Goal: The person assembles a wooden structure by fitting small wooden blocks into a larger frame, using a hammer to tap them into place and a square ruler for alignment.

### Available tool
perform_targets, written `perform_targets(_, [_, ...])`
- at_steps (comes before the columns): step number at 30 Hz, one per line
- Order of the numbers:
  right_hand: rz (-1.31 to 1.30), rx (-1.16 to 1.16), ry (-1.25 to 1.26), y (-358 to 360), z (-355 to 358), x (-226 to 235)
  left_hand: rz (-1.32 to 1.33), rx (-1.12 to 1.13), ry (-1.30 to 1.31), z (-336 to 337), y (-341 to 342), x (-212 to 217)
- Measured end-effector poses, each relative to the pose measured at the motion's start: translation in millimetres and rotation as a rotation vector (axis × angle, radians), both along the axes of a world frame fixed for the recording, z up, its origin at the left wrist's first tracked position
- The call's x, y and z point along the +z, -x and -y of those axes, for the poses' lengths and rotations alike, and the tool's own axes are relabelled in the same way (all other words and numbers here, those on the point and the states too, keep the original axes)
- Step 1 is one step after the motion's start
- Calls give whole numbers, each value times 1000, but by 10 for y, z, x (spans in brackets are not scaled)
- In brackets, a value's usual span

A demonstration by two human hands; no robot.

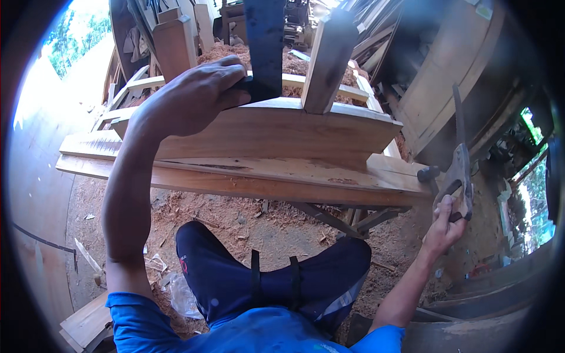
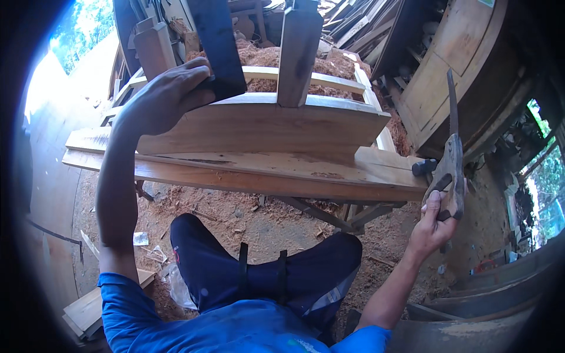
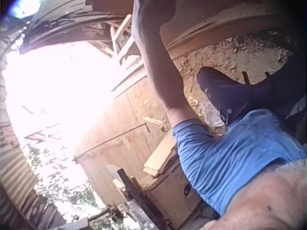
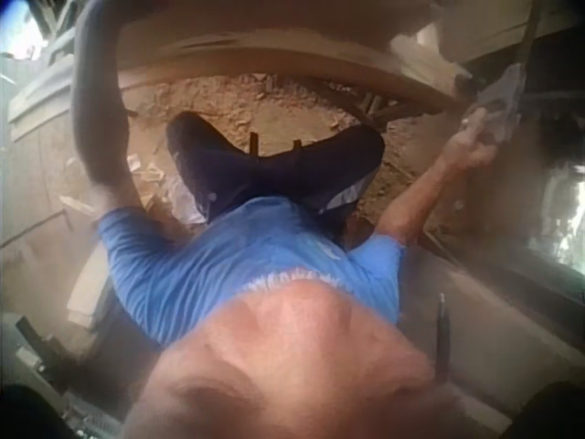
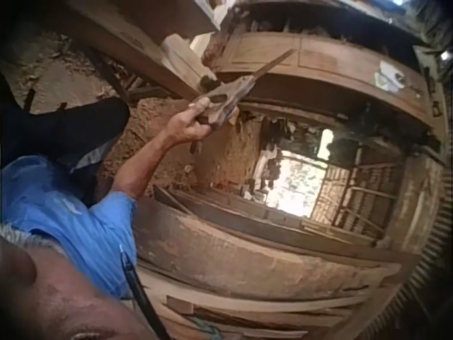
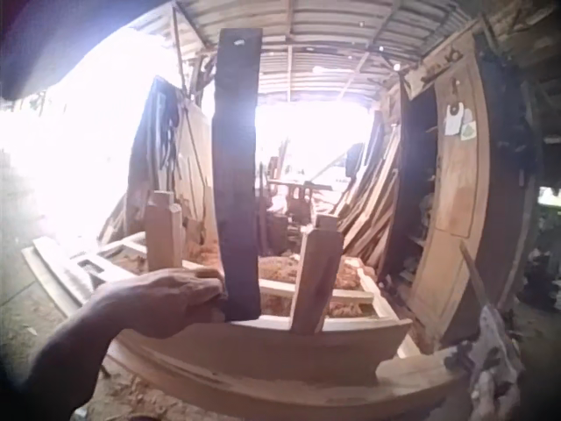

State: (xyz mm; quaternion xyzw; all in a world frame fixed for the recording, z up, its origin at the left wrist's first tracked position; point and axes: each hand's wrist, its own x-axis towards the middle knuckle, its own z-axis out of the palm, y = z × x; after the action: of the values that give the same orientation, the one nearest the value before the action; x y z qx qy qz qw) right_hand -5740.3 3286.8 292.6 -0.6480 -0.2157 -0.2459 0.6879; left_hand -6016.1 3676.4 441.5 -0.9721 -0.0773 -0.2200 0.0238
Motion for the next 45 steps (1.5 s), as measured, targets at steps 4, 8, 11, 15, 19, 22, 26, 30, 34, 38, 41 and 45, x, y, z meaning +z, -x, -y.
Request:
perform_targets(4, [156,16,-62,213,-329,469,226,-118,-81,-6,687,-49])
perform_targets(8, [260,109,-287,304,-579,608,408,363,813,23,2098,-823])
perform_targets(11, [459,40,-209,322,-598,573,585,589,1054,135,2863,-1834])
perform_targets(15, [360,365,25,614,-842,815,551,926,1156,462,3733,-3783])
perform_targets(19, [378,272,174,224,-1162,971,-25,1113,1272,1023,3760,-5146])
perform_targets(22, [373,330,423,-210,-1373,1111,-204,1126,1004,1390,3905,-5874])
perform_targets(26, [463,191,429,-111,-1506,983,-644,1156,1176,1640,3801,-5829])
perform_targets(30, [575,169,211,411,-1188,926,-656,1190,1107,707,3630,-5041])
perform_targets(34, [588,141,186,833,-969,1043,226,481,566,550,1629,-2146])
perform_targets(38, [405,59,239,558,-1082,978,503,1,21,470,304,-1031])
perform_targets(41, [228,21,313,253,-1071,824,339,111,-139,160,-279,-738])
perform_targets(45, [304,-61,498,-214,-950,651,-66,218,-5,-26,-719,-731])
